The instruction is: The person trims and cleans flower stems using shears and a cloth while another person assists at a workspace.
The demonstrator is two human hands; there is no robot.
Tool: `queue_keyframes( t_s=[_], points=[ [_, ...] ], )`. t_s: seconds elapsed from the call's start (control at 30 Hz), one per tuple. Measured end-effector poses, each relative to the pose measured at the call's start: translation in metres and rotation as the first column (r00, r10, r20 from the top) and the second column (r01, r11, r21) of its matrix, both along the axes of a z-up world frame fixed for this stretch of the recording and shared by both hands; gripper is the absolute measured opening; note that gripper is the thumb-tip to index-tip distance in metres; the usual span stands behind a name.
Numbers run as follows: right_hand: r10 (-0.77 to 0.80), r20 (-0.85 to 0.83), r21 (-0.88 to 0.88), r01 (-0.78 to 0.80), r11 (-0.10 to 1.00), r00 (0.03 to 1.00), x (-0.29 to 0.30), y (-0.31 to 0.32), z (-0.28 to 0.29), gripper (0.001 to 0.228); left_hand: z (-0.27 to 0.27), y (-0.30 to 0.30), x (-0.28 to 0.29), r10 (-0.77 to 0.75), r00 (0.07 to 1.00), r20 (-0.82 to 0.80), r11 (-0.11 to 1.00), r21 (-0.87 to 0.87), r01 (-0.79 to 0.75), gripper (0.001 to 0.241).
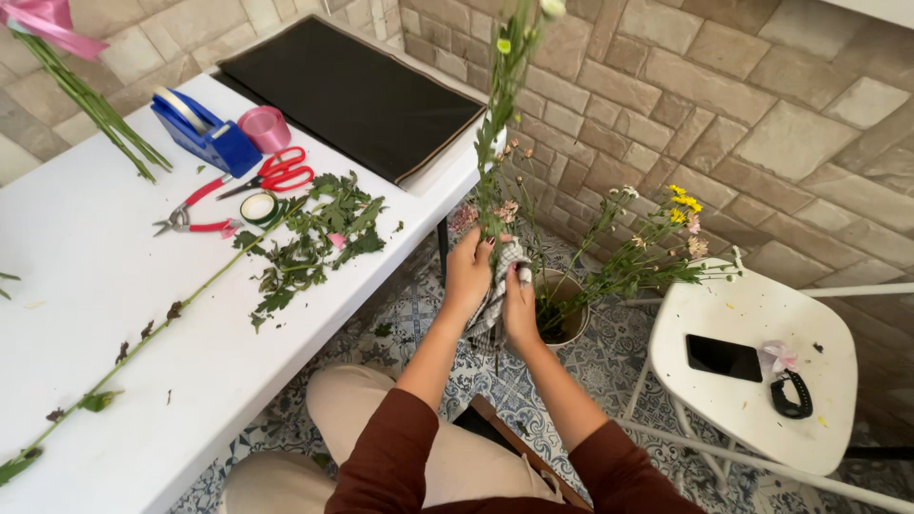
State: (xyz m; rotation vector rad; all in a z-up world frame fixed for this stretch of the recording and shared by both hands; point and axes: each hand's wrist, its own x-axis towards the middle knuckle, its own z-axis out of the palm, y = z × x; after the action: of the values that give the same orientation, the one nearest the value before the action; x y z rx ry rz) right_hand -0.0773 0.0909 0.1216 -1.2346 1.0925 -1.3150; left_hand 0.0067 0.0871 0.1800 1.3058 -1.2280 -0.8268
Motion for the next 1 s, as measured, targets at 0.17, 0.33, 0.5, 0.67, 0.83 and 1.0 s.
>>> queue_keyframes(
  t_s=[0.17,0.33,0.5,0.67,0.83,1.0],
  points=[
    [-0.289,0.095,0.263,0.256,0.93,0.952,-0.021,0.004,-0.032,0.061,-0.003,-0.024,-0.005,-0.135,0.966,-0.222,0.988,-0.099,0.116,0.026],
    [-0.59,0.367,0.606,0.296,0.738,0.719,-0.072,0.002,-0.053,0.078,0.024,-0.021,-0.002,-0.164,0.914,-0.37,0.983,-0.144,0.118,0.026],
    [-0.442,0.065,0.464,0.364,0.807,0.895,-0.048,0.031,0.049,0.084,0.02,-0.035,-0.003,-0.166,0.907,-0.386,0.983,-0.136,0.122,0.025],
    [-0.158,-0.028,0.224,0.16,0.961,0.987,-0.027,0.017,-0.031,0.064,0.01,-0.035,-0.022,-0.182,0.889,-0.421,0.983,-0.109,0.149,0.023],
    [-0.397,0.152,0.352,0.326,0.877,0.905,-0.028,-0.016,-0.172,0.04,-0.012,-0.034,-0.02,-0.244,0.91,-0.334,0.969,-0.055,0.239,0.024],
    [-0.268,-0.029,0.63,0.226,0.743,0.963,-0.032,-0.017,-0.178,0.049,-0.024,-0.027,-0.025,-0.28,0.94,-0.196,0.94,0.144,0.311,0.026]
  ],
)
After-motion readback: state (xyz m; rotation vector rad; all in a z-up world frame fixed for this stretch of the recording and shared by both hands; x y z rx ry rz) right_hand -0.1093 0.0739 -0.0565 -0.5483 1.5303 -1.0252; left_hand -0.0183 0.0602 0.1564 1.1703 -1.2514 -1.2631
